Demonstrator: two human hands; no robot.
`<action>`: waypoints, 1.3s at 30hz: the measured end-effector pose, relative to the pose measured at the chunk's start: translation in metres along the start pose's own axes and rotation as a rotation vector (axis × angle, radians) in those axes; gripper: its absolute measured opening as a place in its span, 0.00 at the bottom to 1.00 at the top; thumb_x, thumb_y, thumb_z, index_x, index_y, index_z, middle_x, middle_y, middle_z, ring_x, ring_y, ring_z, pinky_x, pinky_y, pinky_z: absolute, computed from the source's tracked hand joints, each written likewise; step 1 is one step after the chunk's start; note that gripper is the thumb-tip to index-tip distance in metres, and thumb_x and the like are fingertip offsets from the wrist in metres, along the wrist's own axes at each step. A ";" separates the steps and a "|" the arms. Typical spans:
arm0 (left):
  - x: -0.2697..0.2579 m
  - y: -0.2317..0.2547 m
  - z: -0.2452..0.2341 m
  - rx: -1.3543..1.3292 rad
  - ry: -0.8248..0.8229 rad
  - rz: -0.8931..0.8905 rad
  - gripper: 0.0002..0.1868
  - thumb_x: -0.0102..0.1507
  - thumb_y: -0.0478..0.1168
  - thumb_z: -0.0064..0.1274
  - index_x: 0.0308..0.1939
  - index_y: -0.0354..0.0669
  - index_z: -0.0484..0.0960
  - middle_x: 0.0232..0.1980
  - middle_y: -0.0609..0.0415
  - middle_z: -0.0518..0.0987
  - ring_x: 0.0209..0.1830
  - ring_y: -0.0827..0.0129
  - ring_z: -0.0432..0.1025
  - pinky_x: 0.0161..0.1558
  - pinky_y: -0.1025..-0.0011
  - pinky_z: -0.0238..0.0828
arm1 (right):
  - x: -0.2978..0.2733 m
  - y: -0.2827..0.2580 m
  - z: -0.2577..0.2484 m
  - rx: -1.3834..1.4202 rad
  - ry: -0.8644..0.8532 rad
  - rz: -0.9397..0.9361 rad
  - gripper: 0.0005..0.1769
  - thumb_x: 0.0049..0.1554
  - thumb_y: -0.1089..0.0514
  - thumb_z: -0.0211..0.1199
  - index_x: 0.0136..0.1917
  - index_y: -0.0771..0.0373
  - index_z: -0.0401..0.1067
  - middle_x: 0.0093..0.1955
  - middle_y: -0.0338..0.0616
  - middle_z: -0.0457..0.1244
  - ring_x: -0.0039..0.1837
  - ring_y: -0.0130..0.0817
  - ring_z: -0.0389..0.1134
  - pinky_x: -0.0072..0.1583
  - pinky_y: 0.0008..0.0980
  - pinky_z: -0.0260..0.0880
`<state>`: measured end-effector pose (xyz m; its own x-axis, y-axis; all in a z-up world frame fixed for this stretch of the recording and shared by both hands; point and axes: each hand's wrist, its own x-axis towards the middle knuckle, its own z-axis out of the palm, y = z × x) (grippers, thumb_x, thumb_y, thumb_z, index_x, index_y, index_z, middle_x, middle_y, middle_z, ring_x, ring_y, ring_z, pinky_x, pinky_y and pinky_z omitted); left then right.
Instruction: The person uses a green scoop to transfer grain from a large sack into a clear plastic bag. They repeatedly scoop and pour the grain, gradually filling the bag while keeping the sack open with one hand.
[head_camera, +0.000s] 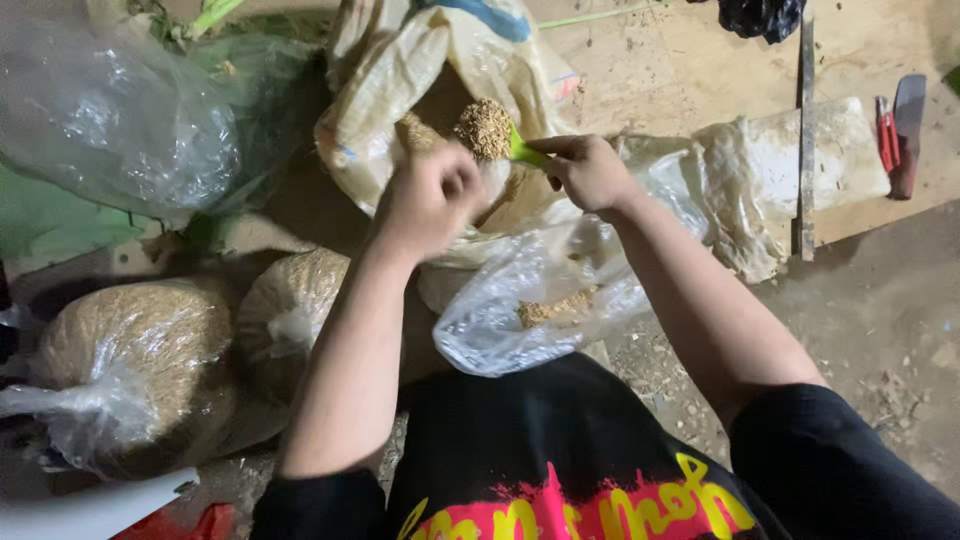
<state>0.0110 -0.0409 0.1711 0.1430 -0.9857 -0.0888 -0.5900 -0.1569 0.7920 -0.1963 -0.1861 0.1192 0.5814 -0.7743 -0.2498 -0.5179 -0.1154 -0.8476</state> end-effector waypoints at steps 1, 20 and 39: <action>-0.014 0.011 0.005 0.058 -0.126 -0.059 0.22 0.62 0.59 0.61 0.40 0.43 0.84 0.41 0.53 0.87 0.38 0.70 0.80 0.45 0.70 0.75 | -0.011 -0.001 -0.007 0.009 -0.009 0.021 0.17 0.63 0.51 0.62 0.64 0.54 0.79 0.35 0.37 0.67 0.36 0.19 0.61 0.41 0.25 0.64; -0.036 0.009 0.070 0.316 0.262 -0.137 0.10 0.67 0.43 0.55 0.37 0.42 0.87 0.38 0.44 0.84 0.37 0.53 0.79 0.44 0.57 0.74 | -0.133 0.030 -0.105 -0.289 -0.379 -0.067 0.16 0.62 0.51 0.59 0.62 0.41 0.80 0.49 0.37 0.76 0.32 0.26 0.66 0.44 0.29 0.71; -0.057 0.006 0.055 0.121 0.074 -0.379 0.13 0.53 0.43 0.66 0.30 0.38 0.81 0.33 0.45 0.84 0.34 0.60 0.79 0.39 0.62 0.76 | -0.174 -0.014 -0.138 -0.557 0.174 -0.513 0.17 0.66 0.53 0.60 0.67 0.50 0.78 0.48 0.44 0.72 0.39 0.36 0.72 0.40 0.35 0.72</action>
<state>-0.0438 0.0108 0.1477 0.4224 -0.8502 -0.3142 -0.5729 -0.5191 0.6343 -0.3769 -0.1351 0.2387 0.7509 -0.6204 0.2262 -0.4762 -0.7461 -0.4654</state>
